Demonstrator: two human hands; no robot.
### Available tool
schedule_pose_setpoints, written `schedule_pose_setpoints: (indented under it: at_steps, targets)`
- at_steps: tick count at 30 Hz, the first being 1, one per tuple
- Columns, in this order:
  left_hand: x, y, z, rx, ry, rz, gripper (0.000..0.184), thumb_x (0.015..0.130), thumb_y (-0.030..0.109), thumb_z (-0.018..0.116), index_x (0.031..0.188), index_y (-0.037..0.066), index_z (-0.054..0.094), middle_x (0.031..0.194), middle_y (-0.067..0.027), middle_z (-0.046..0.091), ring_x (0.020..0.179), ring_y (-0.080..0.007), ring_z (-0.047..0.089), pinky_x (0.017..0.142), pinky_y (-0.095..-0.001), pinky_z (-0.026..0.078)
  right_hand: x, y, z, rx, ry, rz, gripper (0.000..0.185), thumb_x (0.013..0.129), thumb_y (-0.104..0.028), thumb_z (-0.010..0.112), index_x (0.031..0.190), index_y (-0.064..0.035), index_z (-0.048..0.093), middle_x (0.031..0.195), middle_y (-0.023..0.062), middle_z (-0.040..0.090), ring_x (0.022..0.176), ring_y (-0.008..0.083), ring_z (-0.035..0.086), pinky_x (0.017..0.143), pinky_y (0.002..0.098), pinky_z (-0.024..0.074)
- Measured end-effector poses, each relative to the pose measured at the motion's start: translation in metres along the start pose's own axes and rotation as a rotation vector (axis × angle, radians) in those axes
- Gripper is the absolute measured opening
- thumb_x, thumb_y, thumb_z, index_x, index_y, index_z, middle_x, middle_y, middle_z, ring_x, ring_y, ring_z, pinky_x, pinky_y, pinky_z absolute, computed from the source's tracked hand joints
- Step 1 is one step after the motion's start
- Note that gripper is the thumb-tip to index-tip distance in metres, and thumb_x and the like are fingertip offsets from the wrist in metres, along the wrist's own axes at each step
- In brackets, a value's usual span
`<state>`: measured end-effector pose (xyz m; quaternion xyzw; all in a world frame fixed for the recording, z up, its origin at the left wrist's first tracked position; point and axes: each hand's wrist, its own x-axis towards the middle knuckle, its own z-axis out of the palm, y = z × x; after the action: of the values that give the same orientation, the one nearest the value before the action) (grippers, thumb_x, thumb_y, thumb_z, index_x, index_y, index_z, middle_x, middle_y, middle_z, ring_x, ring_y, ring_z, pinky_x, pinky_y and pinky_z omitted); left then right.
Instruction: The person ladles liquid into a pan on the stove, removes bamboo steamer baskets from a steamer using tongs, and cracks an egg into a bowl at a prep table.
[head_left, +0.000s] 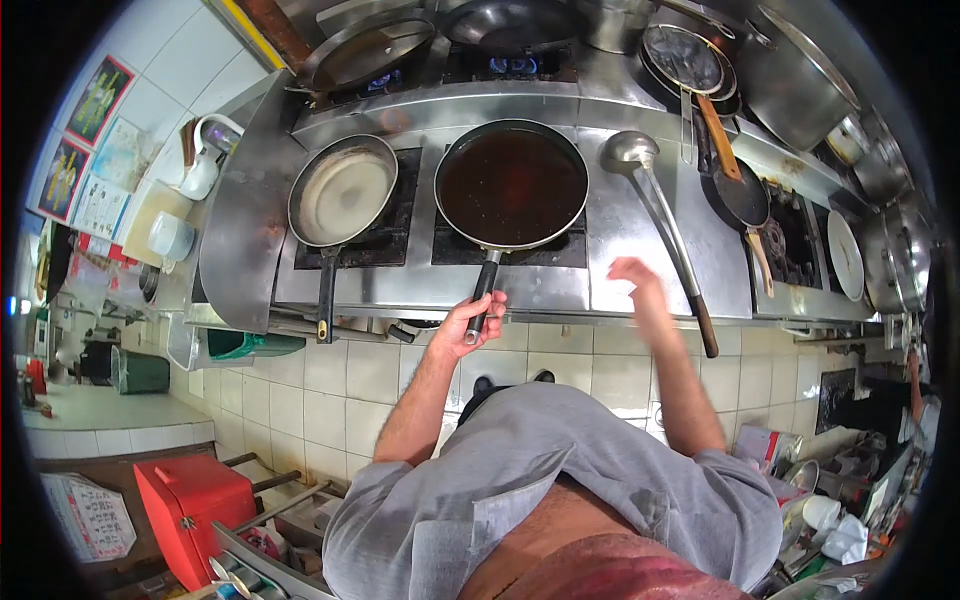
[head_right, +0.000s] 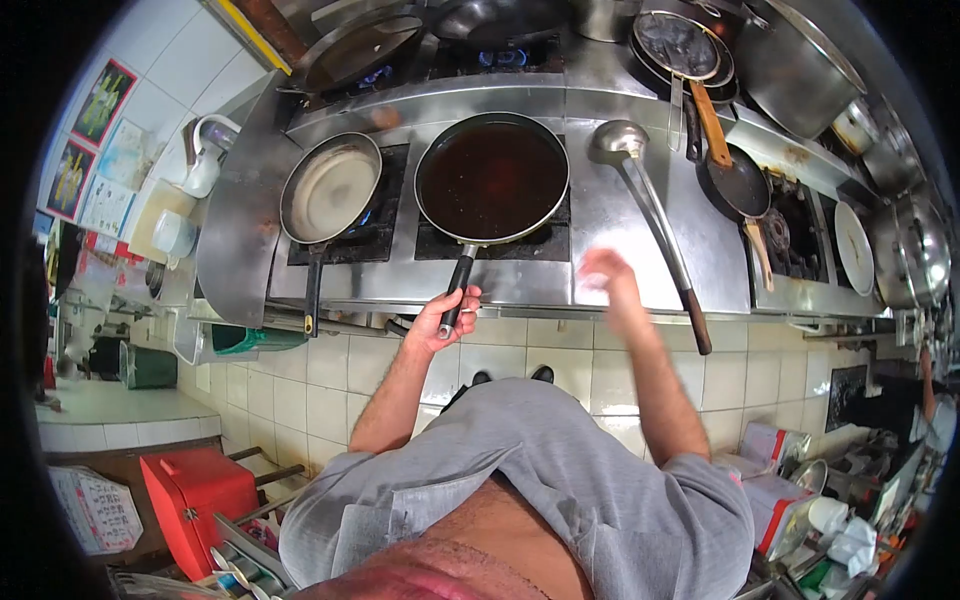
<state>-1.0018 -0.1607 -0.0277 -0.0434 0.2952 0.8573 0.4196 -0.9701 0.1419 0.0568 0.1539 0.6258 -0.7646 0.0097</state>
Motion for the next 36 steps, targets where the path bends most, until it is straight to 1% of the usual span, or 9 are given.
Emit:
schedule_pose_setpoints:
  at_steps: [4,8,10,11,14,15,24,29,36]
  targets:
    - [0.013,0.009,-0.006,0.036,-0.011,-0.041,0.037,0.085,0.027,0.057,0.112,0.003,0.047,0.086,-0.0049,0.057,0.065,-0.0126,0.050,0.057,-0.0255,0.043,-0.041,0.066,0.069,0.082,-0.337,0.455,0.049,0.075,-0.033,0.068,0.115,-0.0126,0.046,0.100,0.0024,0.055,0.094,0.0169,0.050,0.079,0.0437,0.0417]
    - [0.022,0.004,-0.010,-0.164,-0.047,-0.058,0.037,0.086,0.031,0.056,0.110,0.004,0.049,0.079,-0.0026,0.056,0.057,-0.0108,0.049,0.050,-0.0232,0.044,-0.028,0.090,0.119,0.276,-0.423,0.507,0.069,0.077,-0.041,0.066,0.130,-0.0171,0.029,0.108,0.0039,0.051,0.100,0.0206,0.047,0.084,0.0524,0.0390]
    - [0.029,0.003,-0.023,-0.445,-0.304,-0.180,0.030,0.087,0.031,0.054,0.101,0.005,0.052,0.067,0.0010,0.053,0.043,-0.0084,0.043,0.038,-0.0208,0.040,-0.013,0.091,0.136,0.431,-0.489,0.567,0.080,0.076,-0.044,0.066,0.135,-0.0217,0.017,0.105,0.0043,0.050,0.100,0.0231,0.046,0.086,0.0572,0.0371]
    - [0.027,0.004,-0.013,-0.339,-0.226,-0.146,0.017,0.088,0.024,0.052,0.092,0.008,0.053,0.057,0.0042,0.047,0.034,-0.0064,0.036,0.029,-0.0199,0.034,-0.014,0.085,0.148,0.486,-0.413,0.572,0.074,0.075,-0.037,0.070,0.130,-0.0237,0.022,0.093,0.0005,0.051,0.087,0.0166,0.051,0.078,0.0523,0.0429]
    - [0.025,0.008,-0.012,-0.241,-0.078,-0.235,0.004,0.085,0.014,0.051,0.086,0.010,0.052,0.054,0.0045,0.044,0.034,-0.0056,0.037,0.027,-0.0202,0.033,-0.009,0.096,0.164,0.470,-0.396,0.478,0.052,0.076,-0.027,0.069,0.116,-0.0232,0.036,0.088,-0.0037,0.048,0.070,0.0097,0.050,0.070,0.0440,0.0476]
    - [0.026,0.010,-0.011,-0.175,0.011,-0.215,0.004,0.082,0.008,0.050,0.083,0.012,0.052,0.053,0.0040,0.044,0.034,-0.0056,0.039,0.027,-0.0197,0.034,-0.011,0.093,0.170,0.478,-0.329,0.470,0.050,0.073,-0.009,0.070,0.110,-0.0188,0.038,0.083,-0.0043,0.049,0.055,0.0028,0.047,0.061,0.0367,0.0463]
    - [0.015,0.026,-0.008,-0.020,0.013,-0.204,0.002,0.080,0.006,0.055,0.082,0.007,0.054,0.056,0.0019,0.046,0.037,-0.0058,0.039,0.030,-0.0214,0.033,-0.019,0.088,0.193,0.559,-0.244,0.354,0.038,0.070,0.006,0.059,0.103,-0.0087,0.045,0.079,0.0009,0.053,0.060,0.0056,0.049,0.045,0.0157,0.0354]
    - [0.008,0.034,-0.008,-0.045,-0.087,-0.185,0.005,0.081,0.006,0.053,0.081,0.011,0.054,0.058,0.0022,0.049,0.036,-0.0051,0.040,0.029,-0.0209,0.034,-0.022,0.080,0.205,0.518,-0.164,0.332,0.039,0.069,0.007,0.058,0.103,-0.0075,0.045,0.077,0.0014,0.053,0.060,0.0057,0.049,0.045,0.0171,0.0347]
    - [-0.004,0.062,0.021,0.031,-0.012,-0.145,0.006,0.079,0.006,0.055,0.079,0.012,0.053,0.054,0.0028,0.046,0.033,-0.0066,0.038,0.028,-0.0206,0.032,-0.021,0.042,0.220,0.519,-0.191,0.308,0.037,0.068,0.007,0.057,0.101,-0.0060,0.046,0.077,0.0008,0.051,0.057,0.0051,0.046,0.044,0.0179,0.0330]
